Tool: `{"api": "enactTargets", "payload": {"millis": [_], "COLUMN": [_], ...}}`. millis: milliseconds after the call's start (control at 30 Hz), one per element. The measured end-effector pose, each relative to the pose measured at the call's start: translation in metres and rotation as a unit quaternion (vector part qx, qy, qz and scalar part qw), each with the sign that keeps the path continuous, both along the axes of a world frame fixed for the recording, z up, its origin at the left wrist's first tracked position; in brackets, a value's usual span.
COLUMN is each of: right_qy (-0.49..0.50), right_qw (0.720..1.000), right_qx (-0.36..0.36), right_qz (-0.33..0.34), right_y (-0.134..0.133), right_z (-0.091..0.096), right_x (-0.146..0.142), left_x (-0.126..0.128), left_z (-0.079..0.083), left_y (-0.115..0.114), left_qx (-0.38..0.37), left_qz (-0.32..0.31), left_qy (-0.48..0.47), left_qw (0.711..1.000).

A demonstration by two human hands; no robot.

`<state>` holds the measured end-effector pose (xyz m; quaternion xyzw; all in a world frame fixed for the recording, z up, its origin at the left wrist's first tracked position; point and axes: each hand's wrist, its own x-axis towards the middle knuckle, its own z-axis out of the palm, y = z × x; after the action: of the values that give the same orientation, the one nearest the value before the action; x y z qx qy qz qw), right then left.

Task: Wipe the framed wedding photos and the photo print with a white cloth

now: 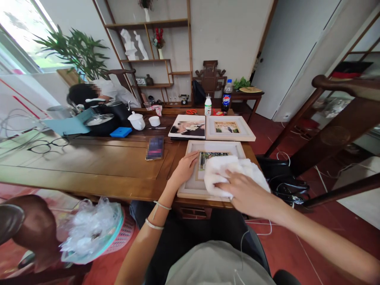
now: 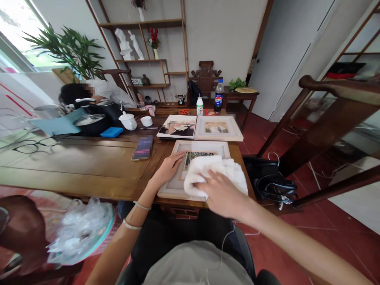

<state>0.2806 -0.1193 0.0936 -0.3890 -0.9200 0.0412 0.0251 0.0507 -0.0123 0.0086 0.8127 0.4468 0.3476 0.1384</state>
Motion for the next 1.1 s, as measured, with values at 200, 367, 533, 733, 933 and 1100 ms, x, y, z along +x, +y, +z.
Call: {"api": "enactTargets", "payload": {"millis": [200,367,533,733,933,1100], "right_qy": [0.041,0.003,-0.051,-0.055,-0.023,0.012], "right_qw": [0.998,0.999,0.978,0.980,0.999,0.998], "right_qx": [-0.024,0.038,0.154,0.144,0.027,-0.039], "right_qz": [0.030,-0.032,-0.129,-0.125,0.012,0.044], "right_y": [-0.037,0.009,0.085,0.128,0.058,-0.009], "right_z": [-0.014,-0.027,-0.031,-0.031,-0.022,-0.013], "right_x": [-0.014,-0.003,0.018,0.009,-0.013,-0.015], "left_x": [-0.001,-0.002,-0.002,-0.002,-0.001,-0.001], "left_z": [-0.001,0.001,0.001,0.000,0.000,0.000], "left_y": [0.001,0.000,0.000,0.000,0.000,-0.001], "left_qx": [0.003,-0.005,-0.005,-0.008,-0.003,-0.002], "left_qz": [-0.008,-0.016,-0.021,-0.014,-0.015,-0.007], "left_qy": [-0.002,0.005,0.000,0.004,-0.003,-0.002], "left_qw": [1.000,1.000,1.000,1.000,1.000,1.000]}}
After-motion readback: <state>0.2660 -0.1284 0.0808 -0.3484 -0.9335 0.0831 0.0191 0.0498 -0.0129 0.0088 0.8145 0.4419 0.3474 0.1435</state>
